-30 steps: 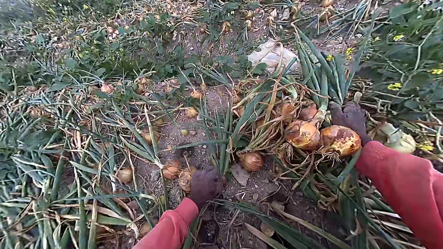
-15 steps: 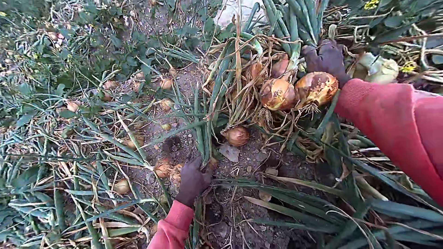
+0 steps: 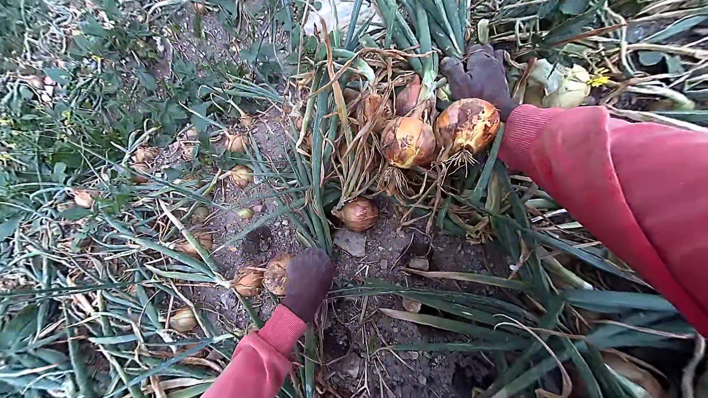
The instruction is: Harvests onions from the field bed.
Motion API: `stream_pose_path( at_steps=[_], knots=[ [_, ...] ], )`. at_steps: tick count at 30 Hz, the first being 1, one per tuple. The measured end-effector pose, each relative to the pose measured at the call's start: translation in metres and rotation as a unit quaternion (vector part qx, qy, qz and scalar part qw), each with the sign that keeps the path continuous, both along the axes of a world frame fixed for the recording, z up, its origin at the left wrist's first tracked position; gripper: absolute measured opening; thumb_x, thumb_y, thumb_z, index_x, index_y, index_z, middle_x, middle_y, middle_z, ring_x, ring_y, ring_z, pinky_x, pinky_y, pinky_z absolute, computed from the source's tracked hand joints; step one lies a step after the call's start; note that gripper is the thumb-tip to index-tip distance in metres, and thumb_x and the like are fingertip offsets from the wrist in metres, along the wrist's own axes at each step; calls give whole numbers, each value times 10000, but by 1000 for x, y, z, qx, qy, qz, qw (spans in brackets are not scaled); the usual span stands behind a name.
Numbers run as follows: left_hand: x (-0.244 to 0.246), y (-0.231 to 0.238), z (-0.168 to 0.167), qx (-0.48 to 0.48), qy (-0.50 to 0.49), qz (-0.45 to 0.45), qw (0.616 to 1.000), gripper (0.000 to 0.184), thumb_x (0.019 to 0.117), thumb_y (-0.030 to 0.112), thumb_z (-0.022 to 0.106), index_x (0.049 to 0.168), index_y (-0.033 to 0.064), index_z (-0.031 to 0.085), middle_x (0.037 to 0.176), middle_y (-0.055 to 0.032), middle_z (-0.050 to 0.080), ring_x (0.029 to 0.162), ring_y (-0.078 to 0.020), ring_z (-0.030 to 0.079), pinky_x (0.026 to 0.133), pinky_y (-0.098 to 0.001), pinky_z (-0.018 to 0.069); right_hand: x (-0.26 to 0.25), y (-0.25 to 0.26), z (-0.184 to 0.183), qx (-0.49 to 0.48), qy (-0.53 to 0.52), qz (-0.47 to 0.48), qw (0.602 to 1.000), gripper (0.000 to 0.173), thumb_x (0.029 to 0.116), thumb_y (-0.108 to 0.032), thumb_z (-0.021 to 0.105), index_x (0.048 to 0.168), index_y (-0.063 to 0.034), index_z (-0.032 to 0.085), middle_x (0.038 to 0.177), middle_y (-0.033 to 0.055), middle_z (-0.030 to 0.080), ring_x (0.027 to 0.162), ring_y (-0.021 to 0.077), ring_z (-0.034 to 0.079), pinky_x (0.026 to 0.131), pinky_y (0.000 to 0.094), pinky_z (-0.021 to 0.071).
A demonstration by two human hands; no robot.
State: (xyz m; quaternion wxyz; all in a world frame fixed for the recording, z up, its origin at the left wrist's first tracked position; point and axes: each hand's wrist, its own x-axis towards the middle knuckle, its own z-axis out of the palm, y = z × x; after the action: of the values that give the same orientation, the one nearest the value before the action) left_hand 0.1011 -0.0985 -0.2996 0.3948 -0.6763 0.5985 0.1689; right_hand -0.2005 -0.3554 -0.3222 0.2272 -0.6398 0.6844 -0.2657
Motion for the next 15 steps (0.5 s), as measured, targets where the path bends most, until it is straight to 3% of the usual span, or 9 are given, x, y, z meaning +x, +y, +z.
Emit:
stream_pose_path(
  at_steps=[5, 8, 12, 13, 15],
  knots=[
    [32, 12, -12, -90, 84, -47, 991, 374, 979, 271, 616, 1204, -20, 688, 1177, -241, 698, 1099, -435, 672, 901, -602, 503, 0, -1, 2, -2, -9, 0, 1000, 745, 1036, -547, 413, 1390, 102, 507, 1526, 325, 412, 1465, 494, 334, 1141, 647, 312],
    [36, 25, -21, -171, 135, -60, 974, 301, 935, 217, 664, 1090, -34, 726, 1069, -254, 724, 998, -464, 700, 836, -623, 519, -2, -1, -1, 0, -9, -4, 1000, 751, 1030, -561, 413, 1378, 96, 516, 1522, 321, 418, 1464, 492, 336, 1144, 643, 308],
    [43, 42, -36, -332, 186, -129, 916, 208, 798, 126, 744, 884, -63, 729, 833, -260, 716, 748, -477, 720, 617, -624, 550, 0, 1, -3, -18, -11, -1, 1000, 718, 1036, -531, 428, 1308, 120, 557, 1491, 331, 449, 1441, 499, 366, 1141, 628, 322],
    [45, 46, -36, -346, 187, -127, 911, 212, 783, 125, 747, 876, -65, 730, 819, -261, 712, 734, -481, 718, 606, -629, 550, 3, 2, -3, -20, -18, -2, 1000, 703, 1039, -523, 436, 1305, 114, 566, 1483, 327, 458, 1434, 493, 376, 1142, 618, 332],
    [44, 54, -31, -296, 198, -73, 932, 269, 883, 158, 699, 980, -91, 731, 931, -310, 719, 859, -533, 708, 734, -690, 534, 8, 5, -4, -18, -31, -9, 999, 675, 1040, -516, 464, 1302, 95, 580, 1468, 306, 481, 1431, 469, 391, 1150, 603, 340]
  ],
)
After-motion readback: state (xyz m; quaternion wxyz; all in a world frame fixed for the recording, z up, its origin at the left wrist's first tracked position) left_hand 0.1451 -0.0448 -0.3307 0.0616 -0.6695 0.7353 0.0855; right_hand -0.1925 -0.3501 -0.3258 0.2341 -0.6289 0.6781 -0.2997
